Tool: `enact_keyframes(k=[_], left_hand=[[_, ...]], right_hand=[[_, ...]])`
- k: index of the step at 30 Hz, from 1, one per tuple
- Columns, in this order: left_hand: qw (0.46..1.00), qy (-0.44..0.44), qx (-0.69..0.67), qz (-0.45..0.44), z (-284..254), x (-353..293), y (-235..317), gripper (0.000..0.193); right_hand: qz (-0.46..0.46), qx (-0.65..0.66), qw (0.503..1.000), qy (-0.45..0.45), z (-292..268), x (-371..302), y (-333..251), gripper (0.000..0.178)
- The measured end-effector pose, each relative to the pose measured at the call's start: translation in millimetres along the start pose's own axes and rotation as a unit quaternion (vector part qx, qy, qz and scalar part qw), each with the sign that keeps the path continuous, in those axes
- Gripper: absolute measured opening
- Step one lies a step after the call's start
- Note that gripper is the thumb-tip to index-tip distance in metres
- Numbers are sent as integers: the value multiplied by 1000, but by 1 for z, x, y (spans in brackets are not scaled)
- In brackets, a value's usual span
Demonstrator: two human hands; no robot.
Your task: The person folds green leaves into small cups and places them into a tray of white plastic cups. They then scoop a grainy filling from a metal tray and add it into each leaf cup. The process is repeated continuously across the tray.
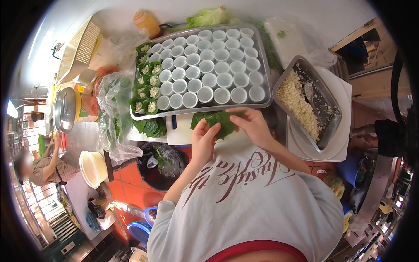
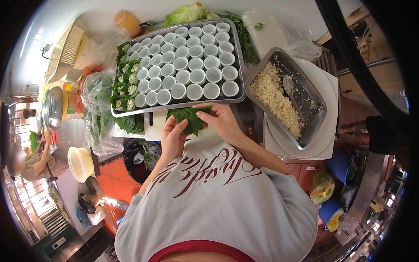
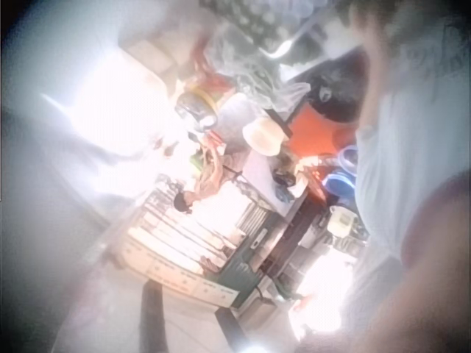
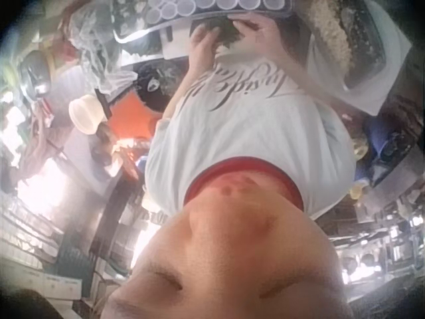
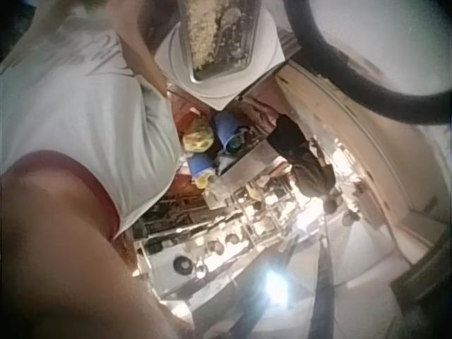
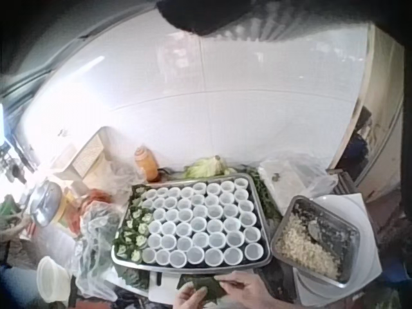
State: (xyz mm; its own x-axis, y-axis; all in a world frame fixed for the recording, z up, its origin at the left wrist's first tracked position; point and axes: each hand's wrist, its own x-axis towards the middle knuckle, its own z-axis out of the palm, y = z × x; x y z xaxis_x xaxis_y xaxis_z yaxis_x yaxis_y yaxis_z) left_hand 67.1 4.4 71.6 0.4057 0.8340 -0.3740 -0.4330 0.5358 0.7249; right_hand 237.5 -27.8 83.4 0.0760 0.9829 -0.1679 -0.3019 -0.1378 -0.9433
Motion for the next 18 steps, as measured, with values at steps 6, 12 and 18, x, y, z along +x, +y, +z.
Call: enact_keyframes(k=[6, 12, 18], left_hand=[[976, 5, 175, 130, 8, 3, -6, 26], [976, -19, 184, 118, 20, 9, 5, 18], [999, 17, 7, 29, 15, 16, 0, 11]], right_hand=[[-268, -397, 877, -22, -5, -1, 5, 23], [-210, -332, 919, -9, -11, 2, -5, 14], [25, 8, 998, 64, -8, -2, -6, 9]])
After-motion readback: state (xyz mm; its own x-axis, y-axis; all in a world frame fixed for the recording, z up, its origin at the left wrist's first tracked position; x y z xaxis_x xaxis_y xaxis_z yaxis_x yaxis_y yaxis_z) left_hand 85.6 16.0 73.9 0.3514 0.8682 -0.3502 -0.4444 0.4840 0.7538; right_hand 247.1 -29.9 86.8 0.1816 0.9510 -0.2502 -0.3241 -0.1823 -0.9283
